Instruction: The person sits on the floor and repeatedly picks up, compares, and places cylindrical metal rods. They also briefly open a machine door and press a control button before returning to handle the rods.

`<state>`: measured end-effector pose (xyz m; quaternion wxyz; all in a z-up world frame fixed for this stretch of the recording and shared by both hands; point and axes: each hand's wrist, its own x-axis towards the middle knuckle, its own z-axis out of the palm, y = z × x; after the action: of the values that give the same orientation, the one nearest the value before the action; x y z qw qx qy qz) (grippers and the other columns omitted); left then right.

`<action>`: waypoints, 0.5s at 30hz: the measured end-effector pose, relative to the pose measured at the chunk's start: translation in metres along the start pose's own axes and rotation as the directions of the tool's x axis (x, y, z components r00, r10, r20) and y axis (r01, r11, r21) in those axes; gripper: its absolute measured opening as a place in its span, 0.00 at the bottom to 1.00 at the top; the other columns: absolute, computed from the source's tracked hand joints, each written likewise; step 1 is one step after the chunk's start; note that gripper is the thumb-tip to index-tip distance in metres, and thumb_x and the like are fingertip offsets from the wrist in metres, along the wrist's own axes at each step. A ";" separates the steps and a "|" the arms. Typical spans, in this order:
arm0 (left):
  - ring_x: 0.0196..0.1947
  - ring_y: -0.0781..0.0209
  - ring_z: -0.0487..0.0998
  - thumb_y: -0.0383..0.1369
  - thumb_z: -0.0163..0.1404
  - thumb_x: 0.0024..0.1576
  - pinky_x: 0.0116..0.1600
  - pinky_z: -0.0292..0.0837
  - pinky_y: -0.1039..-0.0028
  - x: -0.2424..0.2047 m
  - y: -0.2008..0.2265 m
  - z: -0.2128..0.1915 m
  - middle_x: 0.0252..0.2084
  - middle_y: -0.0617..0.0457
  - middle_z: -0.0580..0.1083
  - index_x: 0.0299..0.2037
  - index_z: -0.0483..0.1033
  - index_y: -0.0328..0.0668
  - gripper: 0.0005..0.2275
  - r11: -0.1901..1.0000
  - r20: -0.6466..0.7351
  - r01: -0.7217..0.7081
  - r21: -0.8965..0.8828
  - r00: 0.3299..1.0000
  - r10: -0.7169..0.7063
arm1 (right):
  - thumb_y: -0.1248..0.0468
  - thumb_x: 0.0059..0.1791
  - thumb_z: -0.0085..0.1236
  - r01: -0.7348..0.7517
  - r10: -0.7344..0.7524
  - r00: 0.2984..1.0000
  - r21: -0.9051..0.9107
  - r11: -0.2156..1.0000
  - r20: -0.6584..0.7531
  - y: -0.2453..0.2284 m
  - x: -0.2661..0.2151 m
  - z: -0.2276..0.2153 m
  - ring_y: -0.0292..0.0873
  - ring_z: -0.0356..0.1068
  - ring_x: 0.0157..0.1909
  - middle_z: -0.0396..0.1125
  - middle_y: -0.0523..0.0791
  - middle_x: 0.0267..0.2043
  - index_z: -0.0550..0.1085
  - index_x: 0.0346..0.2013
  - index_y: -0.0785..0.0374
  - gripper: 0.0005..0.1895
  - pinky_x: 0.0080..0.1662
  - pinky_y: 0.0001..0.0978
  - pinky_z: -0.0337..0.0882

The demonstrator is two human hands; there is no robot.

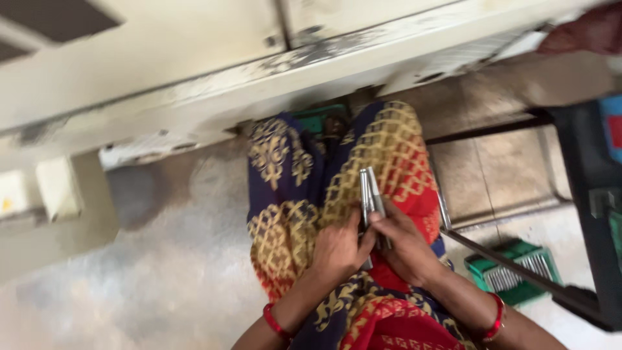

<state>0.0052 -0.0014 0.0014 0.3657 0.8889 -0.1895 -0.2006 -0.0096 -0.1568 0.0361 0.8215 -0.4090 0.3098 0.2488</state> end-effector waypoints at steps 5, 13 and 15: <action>0.27 0.43 0.80 0.45 0.54 0.60 0.32 0.76 0.56 0.017 0.025 -0.008 0.30 0.42 0.79 0.55 0.73 0.37 0.20 0.984 0.069 -0.167 -0.066 0.983 0.171 | 0.63 0.55 0.45 -0.036 0.035 0.999 0.178 0.983 0.011 -0.023 0.003 -0.034 0.46 0.72 0.53 0.72 0.50 0.53 0.58 0.69 0.66 0.28 0.52 0.41 0.75; 0.21 0.70 0.66 0.39 0.54 0.61 0.28 0.64 0.77 0.043 0.071 -0.013 0.23 0.54 0.69 0.61 0.76 0.43 0.19 0.925 0.259 -0.008 -0.380 0.959 0.114 | 0.65 0.57 0.39 0.589 -0.422 0.757 0.243 0.770 -0.499 -0.052 0.011 -0.181 0.44 0.70 0.41 0.68 0.50 0.44 0.62 0.57 0.63 0.14 0.44 0.38 0.74; 0.22 0.74 0.63 0.37 0.52 0.63 0.26 0.59 0.78 0.047 0.066 -0.012 0.23 0.59 0.68 0.60 0.79 0.44 0.16 0.877 0.332 0.157 -0.455 0.943 0.003 | 0.64 0.59 0.40 0.705 -0.486 0.680 0.306 0.640 -0.548 -0.056 0.021 -0.226 0.43 0.69 0.40 0.68 0.49 0.43 0.63 0.52 0.68 0.10 0.44 0.35 0.74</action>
<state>0.0382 -0.0613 0.0471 0.5277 0.7339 -0.1559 -0.3982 -0.0273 -0.3701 -0.0564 0.8458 -0.3078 0.3731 -0.2253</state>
